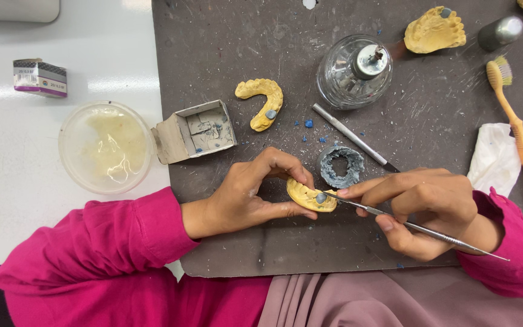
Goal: The person holds a yellow dental impression model in one hand and a metal waxing instrument in the other, repeatedly heating the instrument tip over a small alcohol burner and using it to apply and shape blue wax on the model's teeth. They alternate between heating the tool, adding wax, and smoothing it along the model.
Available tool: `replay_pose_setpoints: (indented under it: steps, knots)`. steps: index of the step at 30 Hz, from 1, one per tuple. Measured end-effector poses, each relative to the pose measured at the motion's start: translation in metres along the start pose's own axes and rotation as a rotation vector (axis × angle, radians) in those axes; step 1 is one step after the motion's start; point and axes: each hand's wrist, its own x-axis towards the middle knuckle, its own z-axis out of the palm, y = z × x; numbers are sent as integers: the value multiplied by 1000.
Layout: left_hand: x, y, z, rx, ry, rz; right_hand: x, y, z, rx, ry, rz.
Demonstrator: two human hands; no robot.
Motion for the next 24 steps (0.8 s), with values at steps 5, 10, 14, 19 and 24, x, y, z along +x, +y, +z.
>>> replay_pose_setpoints:
  steps: [5,10,14,19,24]
  knots:
    - [0,0,0,-8,-1,0,0,0,0,1,2,1]
    - [0,0,-1,4,-5,6,0,-2,0,-16,12,-4]
    - [1,0,0,5,-5,13,1,-3,0,-26,8,-3]
    - [2,1,-1,25,-2,28,1,-3,-2,-19,-11,2]
    - [2,4,-4,110,1,86,-1,-4,-2,57,4,-6]
